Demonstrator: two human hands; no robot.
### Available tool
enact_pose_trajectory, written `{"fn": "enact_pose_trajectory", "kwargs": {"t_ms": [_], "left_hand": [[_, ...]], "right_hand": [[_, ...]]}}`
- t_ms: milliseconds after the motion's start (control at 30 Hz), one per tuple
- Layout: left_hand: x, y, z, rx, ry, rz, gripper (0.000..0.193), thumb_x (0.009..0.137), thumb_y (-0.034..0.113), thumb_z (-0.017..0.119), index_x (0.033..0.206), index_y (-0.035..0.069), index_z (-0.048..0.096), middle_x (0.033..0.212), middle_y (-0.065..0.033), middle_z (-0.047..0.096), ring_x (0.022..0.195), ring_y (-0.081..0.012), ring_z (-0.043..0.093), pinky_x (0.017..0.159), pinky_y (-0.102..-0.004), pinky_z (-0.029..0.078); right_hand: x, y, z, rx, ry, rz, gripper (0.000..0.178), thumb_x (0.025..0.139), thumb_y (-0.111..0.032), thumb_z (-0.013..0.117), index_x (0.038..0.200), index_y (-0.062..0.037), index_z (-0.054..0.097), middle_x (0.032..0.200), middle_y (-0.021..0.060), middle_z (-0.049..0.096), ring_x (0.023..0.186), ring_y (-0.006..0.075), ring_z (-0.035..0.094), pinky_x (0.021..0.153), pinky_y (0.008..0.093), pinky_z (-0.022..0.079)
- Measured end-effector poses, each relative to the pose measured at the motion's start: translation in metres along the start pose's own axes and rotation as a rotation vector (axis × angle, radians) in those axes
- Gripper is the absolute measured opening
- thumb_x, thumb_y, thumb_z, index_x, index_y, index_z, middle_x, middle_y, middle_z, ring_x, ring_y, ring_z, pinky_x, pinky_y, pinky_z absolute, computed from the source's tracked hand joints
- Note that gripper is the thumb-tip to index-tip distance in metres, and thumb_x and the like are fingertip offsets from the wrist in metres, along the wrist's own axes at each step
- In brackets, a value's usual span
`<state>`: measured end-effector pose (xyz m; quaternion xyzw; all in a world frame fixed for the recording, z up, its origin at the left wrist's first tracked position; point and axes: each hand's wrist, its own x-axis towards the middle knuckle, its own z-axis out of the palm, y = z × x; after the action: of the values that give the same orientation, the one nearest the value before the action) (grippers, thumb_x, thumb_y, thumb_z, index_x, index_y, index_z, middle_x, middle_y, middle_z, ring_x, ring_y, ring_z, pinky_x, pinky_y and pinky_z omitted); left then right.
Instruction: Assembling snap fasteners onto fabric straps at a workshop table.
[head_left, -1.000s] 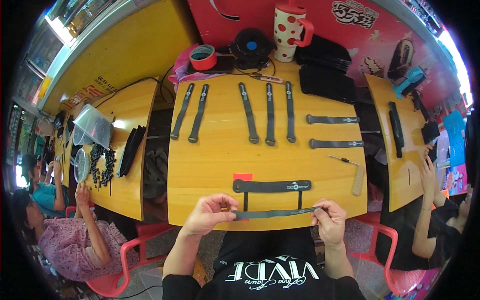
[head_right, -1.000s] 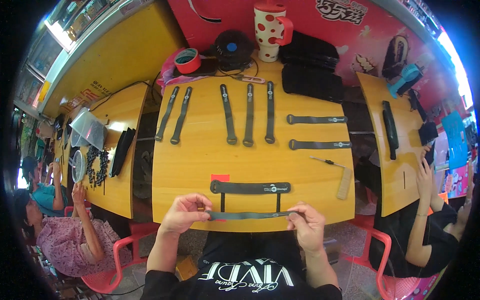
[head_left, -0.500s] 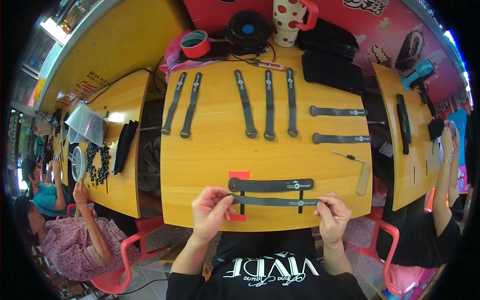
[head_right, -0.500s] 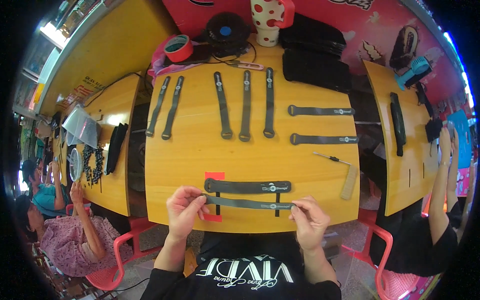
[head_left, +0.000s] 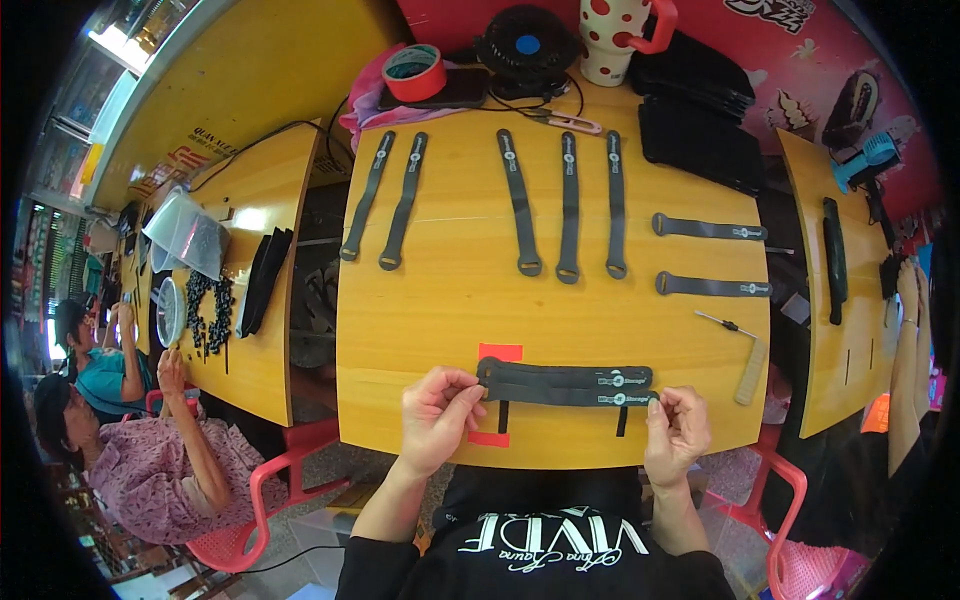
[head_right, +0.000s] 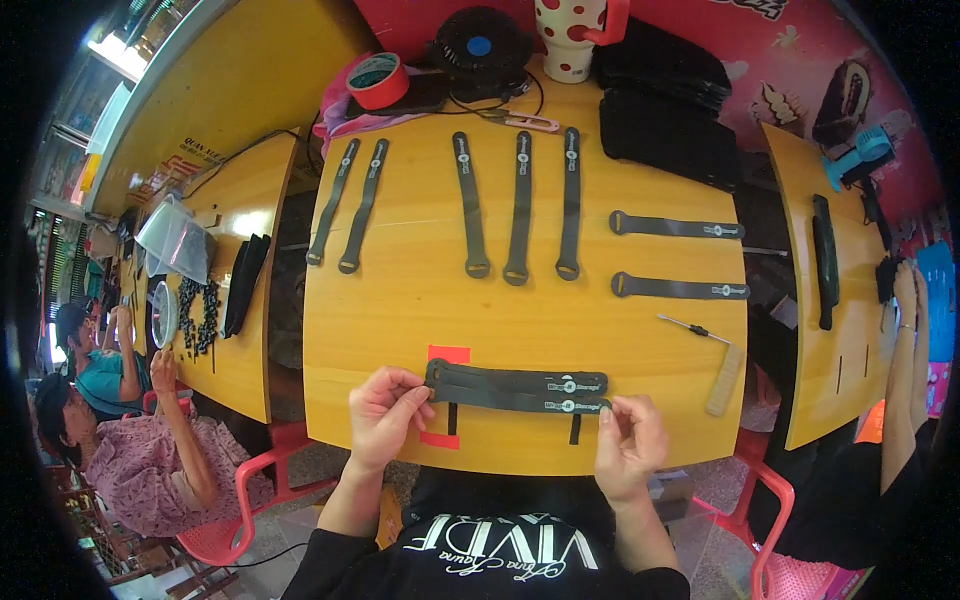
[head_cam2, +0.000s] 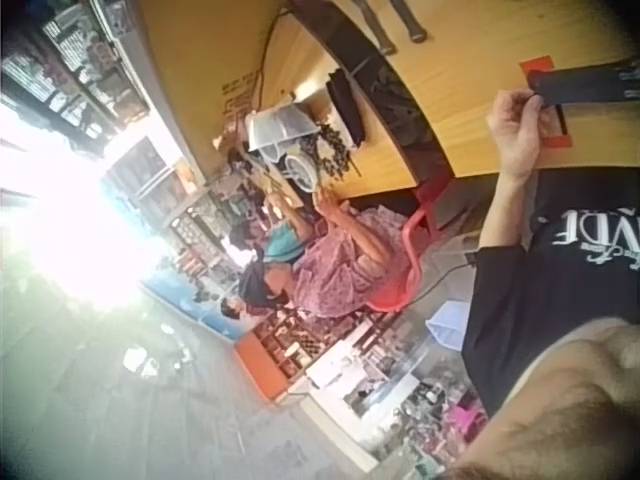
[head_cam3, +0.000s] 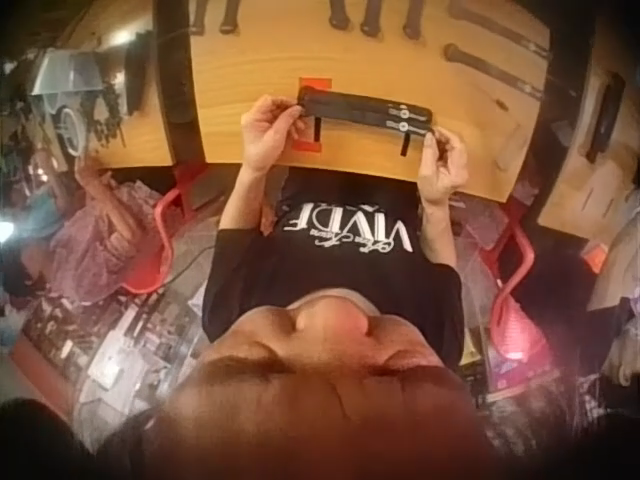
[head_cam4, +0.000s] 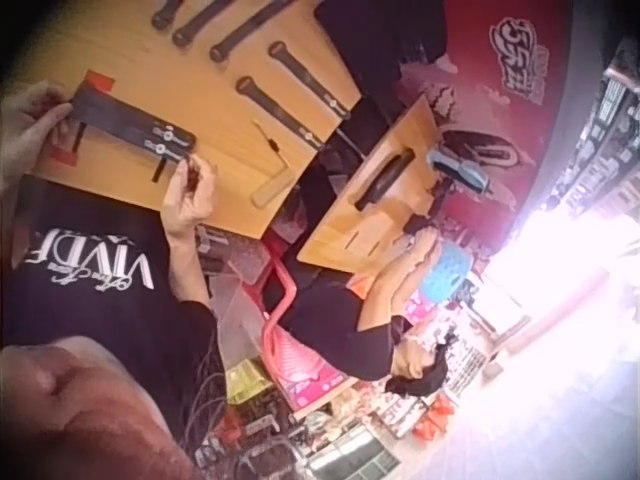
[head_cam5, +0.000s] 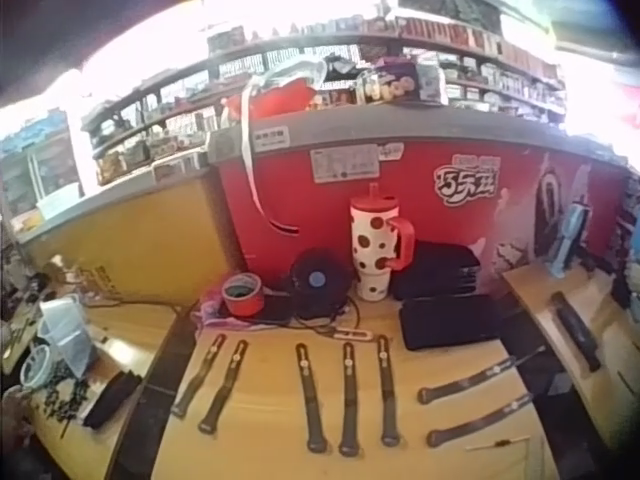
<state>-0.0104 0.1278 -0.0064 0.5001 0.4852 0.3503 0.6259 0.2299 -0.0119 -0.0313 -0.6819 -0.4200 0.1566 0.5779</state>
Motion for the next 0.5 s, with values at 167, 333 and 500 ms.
{"fn": "enact_pose_trajectory", "kwargs": {"t_ms": [167,333,500], "left_hand": [[0.0008,-0.0002,0.0000,0.131,-0.008,0.025,0.005,0.089,-0.007,0.061,0.091,-0.004,0.060,0.075,-0.0067,0.064,0.059,-0.0096,0.062,0.047,-0.0199,0.046],[0.0022,0.0003,0.0060,0.400,0.060,0.213,0.006,0.086,-0.007,0.063,0.087,-0.003,0.059,0.072,-0.0073,0.062,0.058,-0.0109,0.061,0.050,-0.0234,0.046],[0.0033,0.0001,0.0076,0.507,0.086,0.281,0.008,0.084,-0.008,0.065,0.085,-0.002,0.059,0.072,-0.0113,0.060,0.059,-0.0175,0.061,0.054,-0.0274,0.047]], "right_hand": [[-0.0019,0.0011,-0.0005,-0.021,-0.012,0.047,0.022,0.086,0.013,0.057,0.105,0.0030,0.053,0.087,0.0054,0.052,0.067,0.0069,0.047,0.059,0.0195,0.039],[-0.0014,-0.0002,0.0009,-0.047,-0.006,0.039,0.021,0.087,0.012,0.056,0.105,0.0023,0.053,0.089,0.0059,0.053,0.067,0.0067,0.048,0.058,0.0193,0.039],[-0.0025,0.0006,0.0010,-0.033,0.002,0.054,0.020,0.088,0.011,0.057,0.106,0.0018,0.052,0.089,0.0059,0.053,0.067,0.0065,0.048,0.058,0.0190,0.040]]}}
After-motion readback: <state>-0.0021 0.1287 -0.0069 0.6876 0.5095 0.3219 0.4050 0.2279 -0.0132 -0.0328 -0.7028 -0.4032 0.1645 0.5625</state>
